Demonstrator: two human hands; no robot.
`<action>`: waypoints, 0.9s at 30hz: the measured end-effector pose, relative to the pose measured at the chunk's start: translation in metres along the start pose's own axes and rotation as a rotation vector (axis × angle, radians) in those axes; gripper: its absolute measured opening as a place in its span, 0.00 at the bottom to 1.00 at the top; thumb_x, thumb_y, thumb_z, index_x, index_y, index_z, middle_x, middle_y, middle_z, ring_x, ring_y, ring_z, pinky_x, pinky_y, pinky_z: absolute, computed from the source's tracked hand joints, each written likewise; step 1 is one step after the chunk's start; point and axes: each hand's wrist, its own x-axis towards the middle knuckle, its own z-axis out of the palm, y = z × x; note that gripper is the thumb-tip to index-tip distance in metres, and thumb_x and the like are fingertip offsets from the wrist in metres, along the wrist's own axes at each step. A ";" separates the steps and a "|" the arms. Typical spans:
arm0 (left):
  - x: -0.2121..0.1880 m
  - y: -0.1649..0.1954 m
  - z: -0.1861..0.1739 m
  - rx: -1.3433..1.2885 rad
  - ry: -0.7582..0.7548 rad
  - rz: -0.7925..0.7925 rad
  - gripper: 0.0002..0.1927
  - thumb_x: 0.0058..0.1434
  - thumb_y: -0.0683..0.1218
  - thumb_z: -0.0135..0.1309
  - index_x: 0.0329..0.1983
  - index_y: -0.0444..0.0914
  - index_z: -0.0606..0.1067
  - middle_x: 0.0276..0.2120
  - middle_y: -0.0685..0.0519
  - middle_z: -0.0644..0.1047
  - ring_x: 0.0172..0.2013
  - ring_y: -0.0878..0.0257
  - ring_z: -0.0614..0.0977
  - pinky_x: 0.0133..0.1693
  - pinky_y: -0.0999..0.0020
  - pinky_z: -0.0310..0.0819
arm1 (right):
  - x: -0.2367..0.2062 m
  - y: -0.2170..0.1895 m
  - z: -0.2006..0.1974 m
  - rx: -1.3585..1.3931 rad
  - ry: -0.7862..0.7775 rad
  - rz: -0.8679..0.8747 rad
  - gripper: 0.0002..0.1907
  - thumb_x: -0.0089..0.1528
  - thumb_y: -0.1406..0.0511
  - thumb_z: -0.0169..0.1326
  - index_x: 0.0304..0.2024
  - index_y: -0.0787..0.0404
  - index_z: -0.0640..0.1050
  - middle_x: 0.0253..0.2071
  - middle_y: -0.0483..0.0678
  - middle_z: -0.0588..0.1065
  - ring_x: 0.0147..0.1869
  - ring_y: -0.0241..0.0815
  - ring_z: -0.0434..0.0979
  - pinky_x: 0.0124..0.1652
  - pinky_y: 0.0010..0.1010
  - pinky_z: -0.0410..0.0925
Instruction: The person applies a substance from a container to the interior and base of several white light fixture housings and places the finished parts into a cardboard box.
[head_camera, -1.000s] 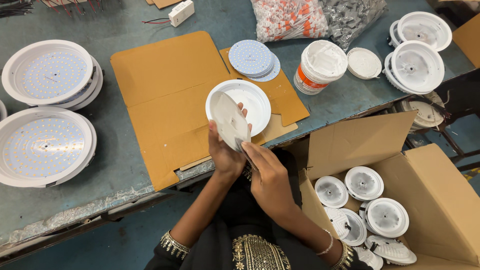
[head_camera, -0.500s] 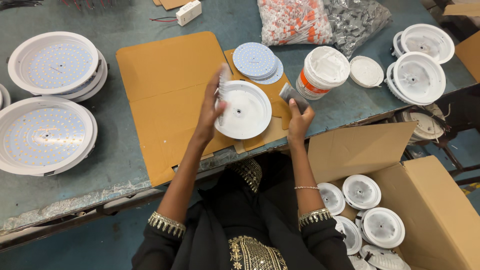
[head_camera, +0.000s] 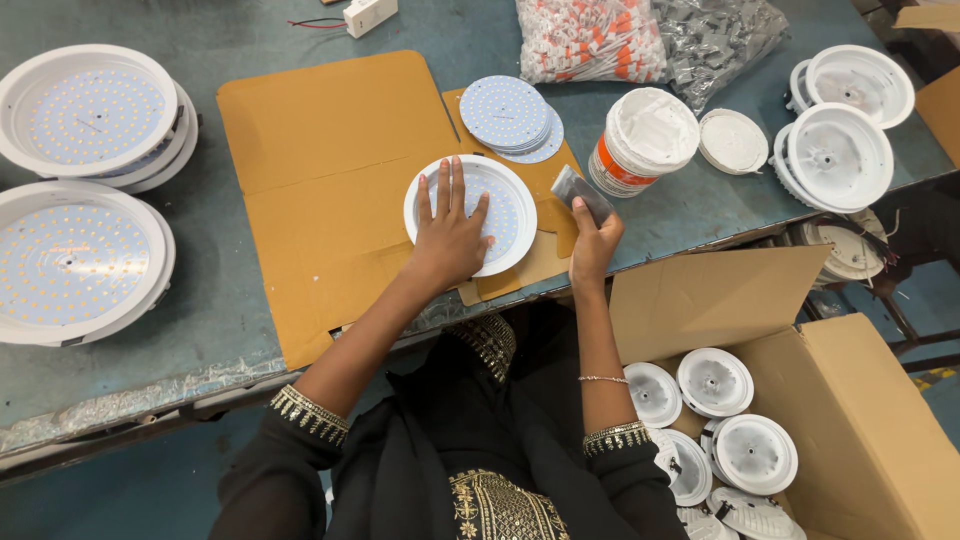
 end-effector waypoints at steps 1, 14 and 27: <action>0.000 0.000 -0.001 -0.013 -0.021 -0.025 0.38 0.60 0.62 0.56 0.70 0.42 0.68 0.74 0.25 0.40 0.74 0.34 0.35 0.67 0.32 0.22 | 0.000 0.001 0.002 -0.003 -0.001 -0.001 0.08 0.65 0.70 0.59 0.45 0.70 0.79 0.42 0.46 0.79 0.45 0.33 0.76 0.50 0.26 0.69; -0.077 -0.054 -0.016 -0.617 0.284 -0.588 0.33 0.67 0.53 0.56 0.69 0.33 0.60 0.48 0.32 0.76 0.46 0.39 0.80 0.45 0.47 0.75 | -0.021 0.043 0.017 0.036 0.009 0.002 0.11 0.63 0.72 0.61 0.46 0.71 0.77 0.45 0.49 0.78 0.47 0.37 0.78 0.50 0.29 0.72; -0.223 -0.208 -0.058 -1.502 0.540 -0.755 0.14 0.71 0.48 0.46 0.52 0.34 0.70 0.22 0.51 0.77 0.13 0.67 0.75 0.13 0.72 0.67 | -0.104 0.042 0.071 0.078 -0.153 -0.035 0.12 0.63 0.76 0.58 0.49 0.74 0.75 0.50 0.54 0.77 0.53 0.45 0.81 0.57 0.38 0.76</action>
